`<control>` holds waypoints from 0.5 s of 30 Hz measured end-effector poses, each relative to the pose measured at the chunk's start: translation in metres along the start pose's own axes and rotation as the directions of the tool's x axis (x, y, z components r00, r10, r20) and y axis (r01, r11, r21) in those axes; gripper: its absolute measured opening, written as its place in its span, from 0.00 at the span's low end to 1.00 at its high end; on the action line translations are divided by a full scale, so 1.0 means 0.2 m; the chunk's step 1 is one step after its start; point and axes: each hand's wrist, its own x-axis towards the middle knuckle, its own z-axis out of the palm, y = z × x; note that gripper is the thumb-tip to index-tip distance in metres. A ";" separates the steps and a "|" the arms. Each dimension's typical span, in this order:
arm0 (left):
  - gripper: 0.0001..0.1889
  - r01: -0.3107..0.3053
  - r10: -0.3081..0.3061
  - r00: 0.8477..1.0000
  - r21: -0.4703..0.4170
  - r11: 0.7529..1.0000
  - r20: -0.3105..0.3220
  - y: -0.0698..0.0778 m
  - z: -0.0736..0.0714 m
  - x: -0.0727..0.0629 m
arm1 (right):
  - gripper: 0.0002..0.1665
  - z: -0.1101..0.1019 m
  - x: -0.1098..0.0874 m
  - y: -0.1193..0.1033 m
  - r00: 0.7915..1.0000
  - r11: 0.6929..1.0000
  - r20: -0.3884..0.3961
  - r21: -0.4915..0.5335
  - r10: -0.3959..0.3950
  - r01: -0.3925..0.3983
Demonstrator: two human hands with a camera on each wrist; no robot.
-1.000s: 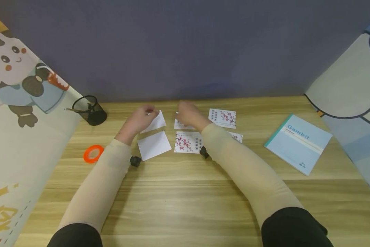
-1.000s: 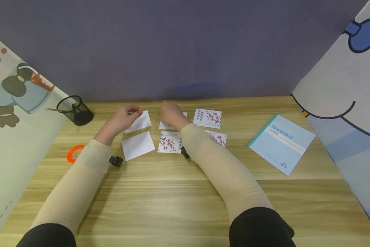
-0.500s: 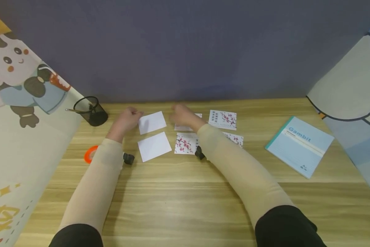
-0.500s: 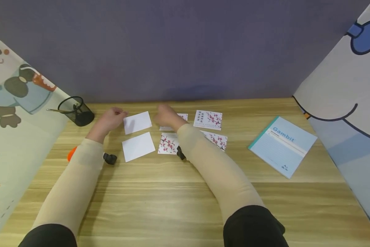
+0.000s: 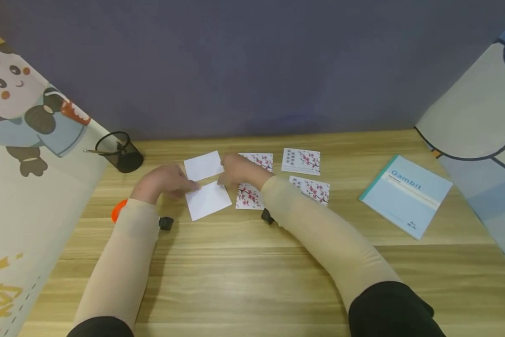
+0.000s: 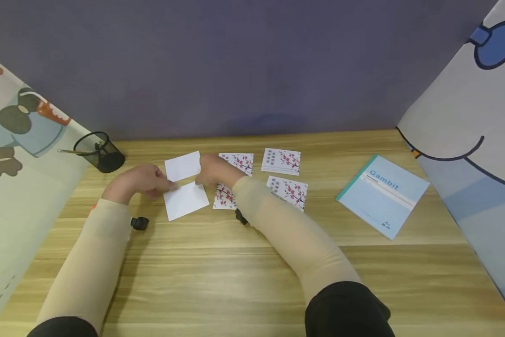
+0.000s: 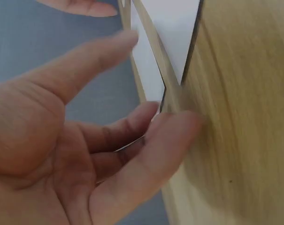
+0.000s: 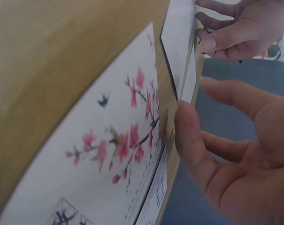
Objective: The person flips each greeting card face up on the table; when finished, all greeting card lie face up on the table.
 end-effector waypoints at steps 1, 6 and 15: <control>0.25 -0.006 0.006 1.000 0.008 1.000 0.028 0.01 0.01 -0.01 | 0.45 0.01 -0.01 -0.01 1.000 1.000 0.012 -0.028 -0.008 0.008; 0.30 -0.052 0.038 0.994 0.145 0.988 0.098 0.04 0.04 -0.05 | 0.38 0.06 -0.02 -0.05 0.997 0.972 0.035 -0.226 -0.062 0.068; 0.39 -0.076 0.068 0.997 0.234 0.969 0.044 0.08 0.10 -0.10 | 0.37 0.11 -0.07 -0.06 0.999 0.971 0.017 -0.236 -0.037 0.040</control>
